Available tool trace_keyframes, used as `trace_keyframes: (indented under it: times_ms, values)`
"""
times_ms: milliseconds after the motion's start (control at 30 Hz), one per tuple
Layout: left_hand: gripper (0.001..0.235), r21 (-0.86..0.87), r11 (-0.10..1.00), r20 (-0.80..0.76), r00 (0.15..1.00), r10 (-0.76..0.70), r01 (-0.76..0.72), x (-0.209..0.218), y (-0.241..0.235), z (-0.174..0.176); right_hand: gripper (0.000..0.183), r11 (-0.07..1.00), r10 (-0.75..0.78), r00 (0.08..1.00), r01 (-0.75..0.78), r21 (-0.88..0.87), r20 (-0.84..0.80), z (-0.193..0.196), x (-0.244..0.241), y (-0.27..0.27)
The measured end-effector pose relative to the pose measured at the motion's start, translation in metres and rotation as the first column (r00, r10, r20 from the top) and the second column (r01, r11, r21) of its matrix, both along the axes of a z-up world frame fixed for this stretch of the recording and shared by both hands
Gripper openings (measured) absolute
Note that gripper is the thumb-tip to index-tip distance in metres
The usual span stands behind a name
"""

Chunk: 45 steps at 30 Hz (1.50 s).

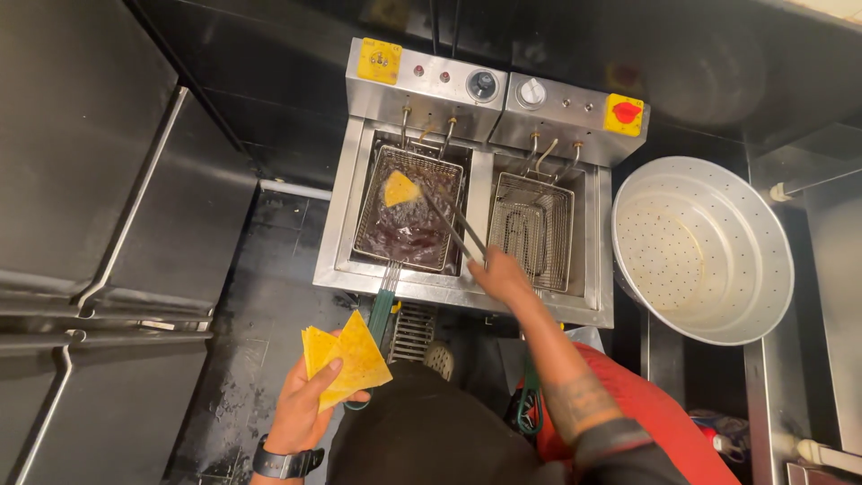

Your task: Manually dipping food items into a deep fryer and using tongs to flip and retrieve them.

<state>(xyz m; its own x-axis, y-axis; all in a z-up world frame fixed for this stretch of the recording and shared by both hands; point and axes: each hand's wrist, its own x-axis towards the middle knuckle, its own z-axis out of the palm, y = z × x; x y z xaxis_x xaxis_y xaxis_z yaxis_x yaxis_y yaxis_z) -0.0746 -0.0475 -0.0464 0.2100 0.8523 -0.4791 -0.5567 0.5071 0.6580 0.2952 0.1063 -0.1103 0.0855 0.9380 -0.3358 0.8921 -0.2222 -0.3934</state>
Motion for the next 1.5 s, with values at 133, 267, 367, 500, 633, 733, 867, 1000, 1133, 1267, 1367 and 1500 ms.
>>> trace_keyframes:
  times_ms: [133, 267, 367, 500, 633, 733, 867, 1000, 1133, 1267, 1367, 1500]
  values:
    - [0.05, 0.011, 1.0, 0.014, 1.0, -0.001, 0.001, 0.002, 0.001, -0.005, 0.051, 0.979, -0.191, 0.964, 0.2, 0.033, -0.188, 0.018, 0.003, -0.051]
    - [0.048, -0.003, 1.0, 0.009, 1.0, -0.027, 0.027, 0.014, 0.005, -0.001, 0.047, 0.933, -0.359, 0.89, 0.351, -0.08, -0.28, 0.004, 0.007, -0.089]
    - [0.045, -0.006, 0.999, 0.014, 0.999, -0.052, 0.052, 0.021, 0.011, 0.006, 0.045, 0.936, -0.332, 0.894, 0.351, 0.009, -0.3, -0.019, 0.011, -0.102]
    - [0.044, 0.014, 0.996, -0.003, 0.996, -0.092, 0.092, 0.025, 0.019, 0.016, 0.044, 0.967, -0.178, 0.937, 0.224, 0.125, -0.302, -0.014, -0.001, -0.093]
    - [0.043, 0.031, 0.995, -0.005, 0.995, -0.097, 0.097, 0.022, 0.021, 0.015, 0.04, 0.924, -0.375, 0.701, 0.231, -0.305, -0.606, -0.007, -0.023, -0.061]
    - [0.046, 0.023, 0.997, -0.01, 0.997, -0.074, 0.074, 0.016, 0.017, 0.015, 0.037, 0.879, -0.472, 0.435, 0.163, -0.448, -0.767, -0.017, -0.038, -0.04]
    - [0.046, 0.022, 0.999, -0.021, 0.999, -0.029, 0.029, 0.005, 0.006, 0.013, 0.036, 0.857, -0.512, 0.342, 0.141, -0.495, -0.788, -0.037, -0.061, -0.009]
    - [0.046, 0.007, 1.0, -0.015, 1.0, 0.006, -0.006, -0.001, -0.001, 0.007, 0.034, 0.787, -0.616, 0.249, 0.188, -0.587, -0.747, -0.071, -0.08, 0.026]
    - [0.047, 0.0, 1.0, -0.011, 1.0, 0.007, -0.007, -0.006, -0.004, 0.006, 0.033, 0.733, -0.676, 0.073, 0.166, -0.659, -0.733, -0.111, -0.093, 0.053]
    - [0.048, -0.004, 1.0, -0.021, 1.0, 0.007, -0.007, -0.012, -0.004, 0.008, 0.032, 0.727, -0.681, 0.076, 0.187, -0.661, -0.728, -0.106, -0.098, 0.059]
    - [0.048, 0.006, 1.0, -0.026, 1.0, 0.016, -0.016, -0.016, -0.007, 0.009, 0.029, 0.781, -0.621, 0.191, 0.235, -0.579, -0.76, -0.095, -0.094, 0.047]
    - [0.048, -0.004, 1.0, -0.017, 0.999, 0.028, -0.028, -0.018, -0.006, 0.011, 0.03, 0.878, -0.477, 0.58, 0.278, -0.39, -0.661, -0.027, -0.079, 0.018]
